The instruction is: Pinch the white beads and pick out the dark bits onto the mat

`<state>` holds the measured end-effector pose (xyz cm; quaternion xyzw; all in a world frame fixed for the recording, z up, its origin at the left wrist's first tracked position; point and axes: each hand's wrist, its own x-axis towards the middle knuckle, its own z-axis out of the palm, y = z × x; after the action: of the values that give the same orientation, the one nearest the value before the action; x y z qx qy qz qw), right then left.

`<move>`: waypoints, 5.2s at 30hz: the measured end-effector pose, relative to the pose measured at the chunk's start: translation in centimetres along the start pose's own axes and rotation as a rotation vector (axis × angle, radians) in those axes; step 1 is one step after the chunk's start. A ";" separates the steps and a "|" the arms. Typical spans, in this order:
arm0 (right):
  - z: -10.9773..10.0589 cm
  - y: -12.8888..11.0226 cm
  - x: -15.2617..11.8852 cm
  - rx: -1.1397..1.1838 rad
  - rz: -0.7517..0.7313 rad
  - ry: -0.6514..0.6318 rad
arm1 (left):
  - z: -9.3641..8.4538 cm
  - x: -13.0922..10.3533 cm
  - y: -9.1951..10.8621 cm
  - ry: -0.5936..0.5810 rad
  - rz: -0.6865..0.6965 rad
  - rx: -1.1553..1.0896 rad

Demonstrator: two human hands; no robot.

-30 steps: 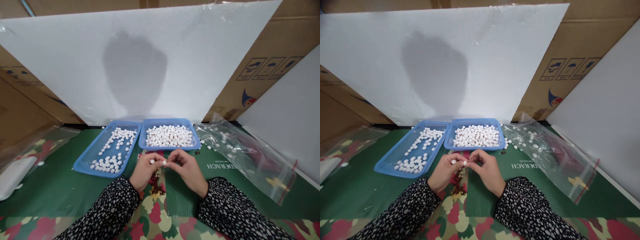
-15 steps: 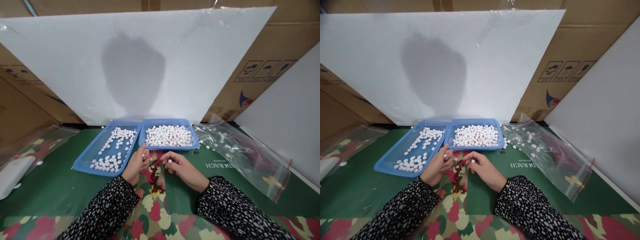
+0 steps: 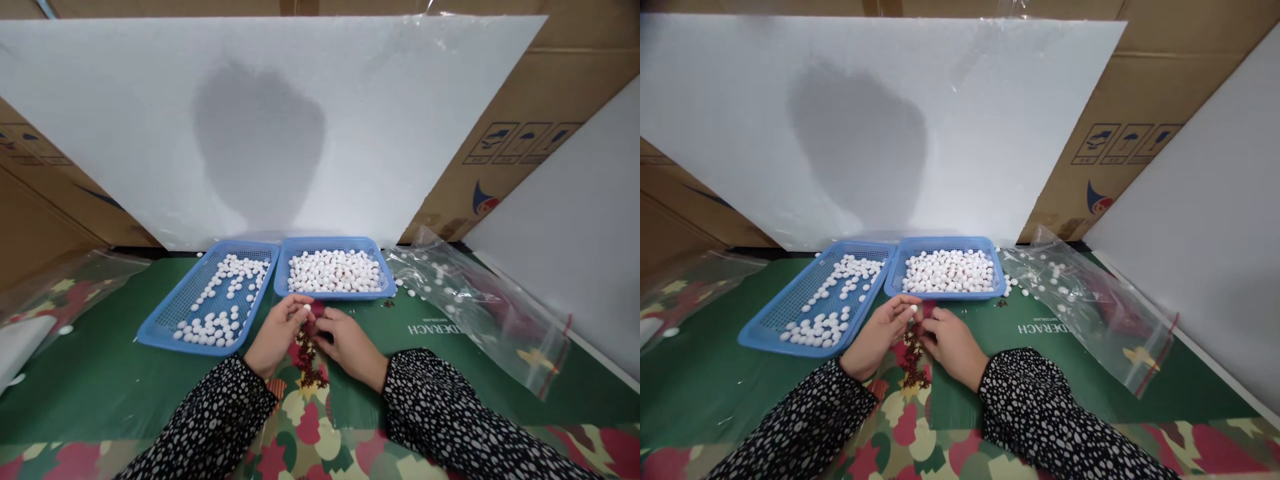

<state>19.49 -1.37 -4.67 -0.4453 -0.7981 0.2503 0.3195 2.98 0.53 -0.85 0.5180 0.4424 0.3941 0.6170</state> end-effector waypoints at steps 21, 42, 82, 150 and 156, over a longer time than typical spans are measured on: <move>-2.9 -0.9 -0.1 0.760 0.239 0.124 | 0.5 -0.1 -0.5 -0.061 -0.084 -0.153; -2.2 -0.9 -0.5 0.606 0.229 0.206 | 0.5 -0.2 -0.8 -0.017 0.055 -0.025; -1.4 1.4 0.5 -0.176 -0.036 -0.080 | -0.5 0.2 -0.5 0.076 0.077 0.119; -2.3 -0.4 -0.1 0.842 0.255 -0.014 | -0.4 -0.5 0.3 0.064 0.165 0.167; -2.2 -0.1 -0.6 0.971 0.369 -0.177 | -0.6 0.0 -0.2 0.032 0.149 0.089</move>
<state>21.28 -1.67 -3.23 -0.3563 -0.5223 0.6801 0.3712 2.41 0.64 -1.10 0.5702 0.4295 0.4271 0.5550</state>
